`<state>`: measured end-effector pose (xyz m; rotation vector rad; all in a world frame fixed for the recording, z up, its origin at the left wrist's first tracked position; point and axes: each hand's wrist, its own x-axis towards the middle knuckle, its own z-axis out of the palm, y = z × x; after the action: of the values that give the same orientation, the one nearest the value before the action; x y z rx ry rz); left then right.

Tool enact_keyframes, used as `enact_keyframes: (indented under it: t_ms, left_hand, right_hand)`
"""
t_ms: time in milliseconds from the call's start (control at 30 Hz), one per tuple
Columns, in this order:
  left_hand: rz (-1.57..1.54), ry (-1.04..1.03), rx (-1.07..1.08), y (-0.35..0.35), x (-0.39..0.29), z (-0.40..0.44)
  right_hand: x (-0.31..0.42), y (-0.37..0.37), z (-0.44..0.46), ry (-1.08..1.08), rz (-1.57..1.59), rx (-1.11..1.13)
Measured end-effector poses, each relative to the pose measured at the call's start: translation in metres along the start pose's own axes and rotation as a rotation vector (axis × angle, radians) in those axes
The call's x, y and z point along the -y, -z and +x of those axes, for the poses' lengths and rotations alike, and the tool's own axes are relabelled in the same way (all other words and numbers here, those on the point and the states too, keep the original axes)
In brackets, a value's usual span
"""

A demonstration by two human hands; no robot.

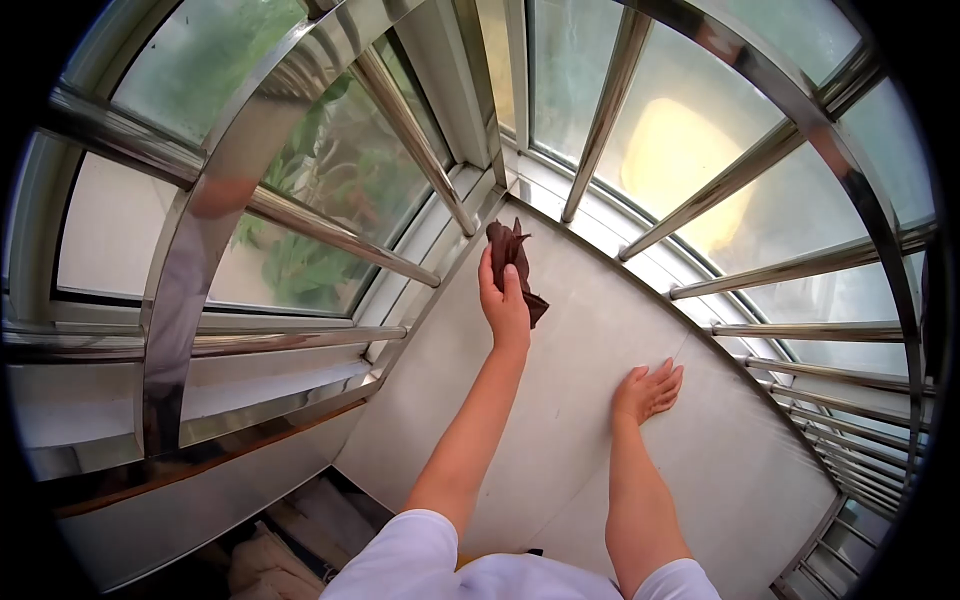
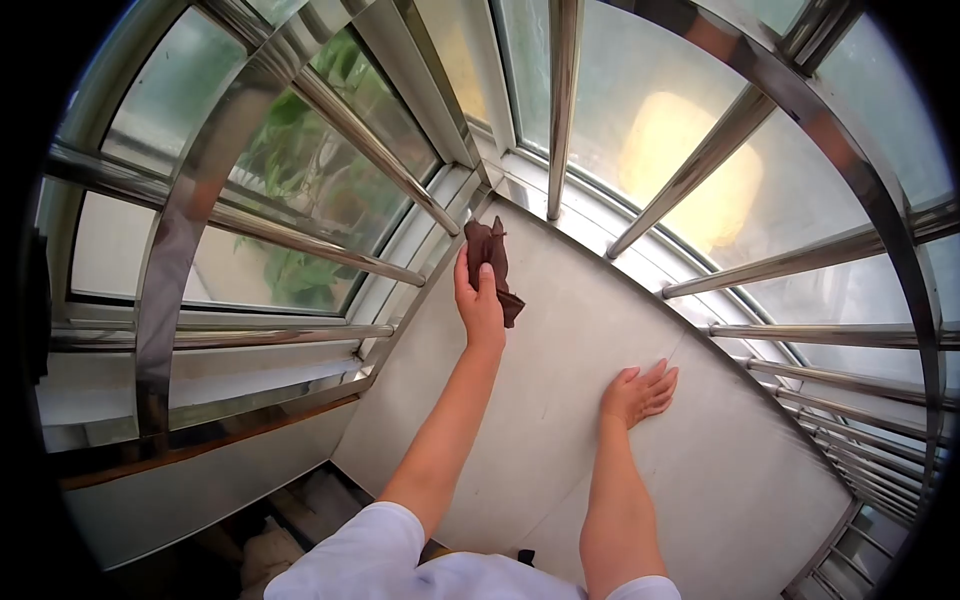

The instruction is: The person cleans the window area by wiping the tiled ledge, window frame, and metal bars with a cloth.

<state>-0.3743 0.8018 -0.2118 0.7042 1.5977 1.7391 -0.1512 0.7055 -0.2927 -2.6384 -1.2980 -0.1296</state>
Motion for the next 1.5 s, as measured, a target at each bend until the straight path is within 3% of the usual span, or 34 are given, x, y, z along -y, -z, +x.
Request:
enact_keyframes:
  t_ms: [33,200,267,333,400,467,533,567,633,1167,1233,1400,1467,1500]
  left_hand:
    - [-0.185,0.118,-0.030,-0.016,-0.006,0.015]
    - [-0.509,0.151,-0.262,-0.068,-0.021,0.096]
    - [-0.221,0.138,-0.316,-0.076,-0.011,0.132]
    - [-0.060,-0.026,-0.343,-0.077,0.021,0.172]
    - [0.384,0.005,-0.337,-0.068,0.032,0.189]
    - [0.823,0.222,-0.153,-0.060,0.035,0.194]
    - [0.938,0.350,-0.051,-0.059,0.018,0.192]
    - [0.934,0.356,-0.050,-0.058,0.021,0.194]
    - [1.241,0.279,0.040,-0.057,0.028,0.201]
    - [1.112,0.462,0.099,-0.056,-0.009,0.195]
    - [1.337,0.374,0.139,-0.053,0.009,0.200]
    - [1.386,0.377,0.120,-0.055,-0.005,0.195]
    - [0.945,0.169,-0.033,-0.050,0.005,0.191]
    - [0.946,0.174,-0.025,-0.045,0.025,0.195]
  right_hand:
    - [0.000,0.000,0.000,-0.003,-0.009,0.005]
    - [0.000,0.000,0.001,0.007,-0.033,0.003]
    - [0.003,0.003,0.001,-0.017,-0.061,0.038]
    - [0.000,0.000,0.000,-0.007,-0.055,0.024]
    - [0.001,-0.001,0.002,0.002,-0.048,0.008]
    - [0.000,0.001,0.001,0.013,-0.029,-0.004]
    - [0.000,0.000,0.001,0.024,-0.034,-0.013]
    - [0.000,0.000,0.001,0.031,-0.036,-0.016]
    - [0.000,0.000,0.002,0.034,-0.032,-0.023]
    - [-0.001,0.000,0.000,0.047,-0.032,-0.008]
    - [0.002,0.002,0.002,0.030,-0.028,0.009]
    - [0.004,0.001,0.002,0.008,-0.046,0.008]
    - [0.001,0.002,0.001,0.000,-0.031,0.003]
    - [-0.001,0.002,-0.001,-0.005,-0.038,0.004]
